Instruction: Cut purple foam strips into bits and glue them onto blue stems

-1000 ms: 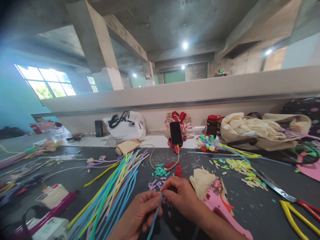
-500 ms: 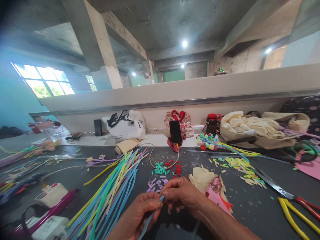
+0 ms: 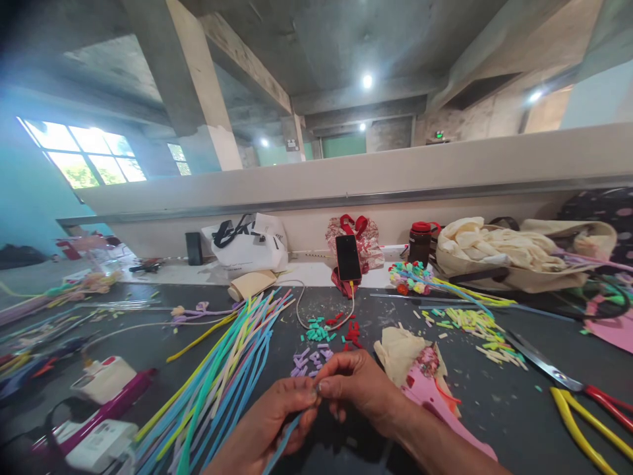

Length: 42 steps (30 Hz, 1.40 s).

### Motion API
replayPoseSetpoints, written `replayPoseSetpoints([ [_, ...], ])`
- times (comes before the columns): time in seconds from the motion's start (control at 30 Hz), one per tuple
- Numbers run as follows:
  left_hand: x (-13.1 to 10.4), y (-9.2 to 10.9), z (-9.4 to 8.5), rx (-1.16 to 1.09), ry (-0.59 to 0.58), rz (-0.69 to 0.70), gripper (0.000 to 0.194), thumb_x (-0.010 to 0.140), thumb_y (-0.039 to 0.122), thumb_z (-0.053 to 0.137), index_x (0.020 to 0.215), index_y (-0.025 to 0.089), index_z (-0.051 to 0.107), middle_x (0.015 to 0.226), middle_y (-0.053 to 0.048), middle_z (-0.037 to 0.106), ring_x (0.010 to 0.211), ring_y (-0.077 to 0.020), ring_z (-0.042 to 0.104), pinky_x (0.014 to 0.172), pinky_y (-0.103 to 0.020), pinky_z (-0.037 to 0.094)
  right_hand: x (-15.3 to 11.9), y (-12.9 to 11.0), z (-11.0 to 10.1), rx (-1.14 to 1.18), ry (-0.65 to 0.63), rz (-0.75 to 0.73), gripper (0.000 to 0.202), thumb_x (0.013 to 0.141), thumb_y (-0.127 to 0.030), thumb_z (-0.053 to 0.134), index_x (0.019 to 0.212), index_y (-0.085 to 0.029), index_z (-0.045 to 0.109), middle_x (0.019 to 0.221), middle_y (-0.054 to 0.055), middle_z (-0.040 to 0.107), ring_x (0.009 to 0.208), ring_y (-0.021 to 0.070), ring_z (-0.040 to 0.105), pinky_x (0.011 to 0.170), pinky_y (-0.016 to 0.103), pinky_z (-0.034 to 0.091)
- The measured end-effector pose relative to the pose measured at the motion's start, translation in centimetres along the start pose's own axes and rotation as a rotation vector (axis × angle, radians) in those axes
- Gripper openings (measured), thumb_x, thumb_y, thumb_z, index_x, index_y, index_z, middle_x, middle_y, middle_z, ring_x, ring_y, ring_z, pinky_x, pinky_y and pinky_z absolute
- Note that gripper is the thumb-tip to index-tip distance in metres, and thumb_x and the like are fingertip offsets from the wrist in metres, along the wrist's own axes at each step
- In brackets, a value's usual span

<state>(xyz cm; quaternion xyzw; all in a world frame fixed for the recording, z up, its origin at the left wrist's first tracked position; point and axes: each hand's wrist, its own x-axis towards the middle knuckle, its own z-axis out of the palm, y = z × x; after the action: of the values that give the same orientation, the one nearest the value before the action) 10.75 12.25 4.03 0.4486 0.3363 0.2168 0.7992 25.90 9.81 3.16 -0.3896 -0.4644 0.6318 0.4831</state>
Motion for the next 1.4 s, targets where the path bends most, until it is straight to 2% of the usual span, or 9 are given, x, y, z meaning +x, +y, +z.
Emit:
replayPoseSetpoints([
  [0.27,0.5,-0.6,0.0,-0.008,0.068,-0.006,0.023,0.059,0.034,0.062,0.056,0.015,0.048,0.036,0.008,0.043,0.024,-0.0002,0.025,0.028,-0.016,0.012,0.0,0.0,0.6,-0.131,0.044,-0.082,0.019,0.066,-0.032,0.063,0.066,-0.015,0.054,0.051,-0.006,0.047,0.043,0.0054,0.039,0.042,0.018,0.030],
  [0.43,0.5,-0.5,0.1,-0.062,0.084,0.031,0.029,0.061,0.038,0.063,0.053,0.015,0.047,0.032,0.009,0.038,0.024,0.0000,0.023,0.029,-0.016,0.012,0.2,0.8,1.4,-0.217,0.164,-0.181,0.022,0.073,-0.037,0.055,0.068,-0.015,0.052,0.052,-0.005,0.048,0.047,0.0070,0.040,0.044,0.018,0.030],
  [0.6,0.2,-0.3,0.2,-0.071,0.076,0.060,0.025,0.062,0.036,0.063,0.062,0.013,0.053,0.041,0.007,0.044,0.029,0.0002,0.028,0.031,-0.015,0.015,0.0,0.7,1.2,-0.119,0.179,-0.083,0.033,0.077,-0.046,0.047,0.075,-0.014,0.055,0.050,-0.004,0.049,0.041,0.0057,0.038,0.038,0.017,0.025],
  [0.7,0.1,-0.3,0.2,-0.054,0.098,0.055,0.027,0.062,0.037,0.063,0.061,0.013,0.052,0.039,0.007,0.043,0.028,-0.0001,0.027,0.031,-0.015,0.014,0.0,0.3,0.7,-0.091,0.193,-0.030,0.037,0.076,-0.049,0.047,0.079,-0.013,0.059,0.054,-0.002,0.051,0.041,0.0049,0.039,0.037,0.016,0.022],
  [0.9,0.4,-0.3,0.2,-0.015,0.151,0.053,0.030,0.058,0.040,0.065,0.059,0.015,0.049,0.036,0.008,0.044,0.026,-0.0001,0.027,0.029,-0.015,0.014,0.6,0.7,0.1,-0.152,0.176,-0.013,0.031,0.063,-0.043,0.062,0.064,-0.012,0.059,0.046,-0.004,0.048,0.040,0.0052,0.038,0.038,0.017,0.023],
  [1.07,0.3,-0.4,0.6,0.029,0.145,0.025,0.026,0.058,0.036,0.064,0.059,0.015,0.048,0.039,0.007,0.049,0.025,-0.0011,0.030,0.027,-0.014,0.016,0.3,0.4,0.8,-0.252,0.179,-0.107,0.022,0.069,-0.035,0.059,0.064,-0.014,0.055,0.048,-0.006,0.045,0.041,0.0052,0.036,0.040,0.017,0.026],
  [1.2,-2.1,0.8,-1.2,-0.064,0.166,0.111,0.021,0.062,0.029,0.064,0.059,0.015,0.049,0.042,0.006,0.049,0.031,-0.0010,0.035,0.031,-0.013,0.022,-0.5,0.1,1.2,-0.321,0.160,-0.132,0.022,0.076,-0.036,0.049,0.074,-0.016,0.055,0.054,-0.005,0.045,0.045,0.0066,0.041,0.043,0.018,0.031],
  [1.3,-5.8,2.2,-3.8,-0.172,0.371,0.243,0.022,0.059,0.026,0.067,0.063,0.016,0.047,0.042,0.009,0.044,0.032,-0.0010,0.035,0.032,-0.011,0.023,-1.0,0.0,1.3,-0.433,0.128,-0.120,0.021,0.078,-0.034,0.046,0.084,-0.017,0.056,0.057,-0.005,0.046,0.046,0.0070,0.043,0.043,0.017,0.031],
  [1.4,-9.5,3.0,-5.6,-0.171,0.547,0.384,0.025,0.060,0.030,0.066,0.063,0.017,0.045,0.041,0.010,0.040,0.030,0.0001,0.027,0.030,-0.011,0.017,-0.9,-0.3,1.9,-0.593,0.029,-0.078,0.015,0.076,-0.026,0.045,0.075,-0.016,0.057,0.053,-0.006,0.045,0.045,0.0076,0.044,0.042,0.017,0.031],
])
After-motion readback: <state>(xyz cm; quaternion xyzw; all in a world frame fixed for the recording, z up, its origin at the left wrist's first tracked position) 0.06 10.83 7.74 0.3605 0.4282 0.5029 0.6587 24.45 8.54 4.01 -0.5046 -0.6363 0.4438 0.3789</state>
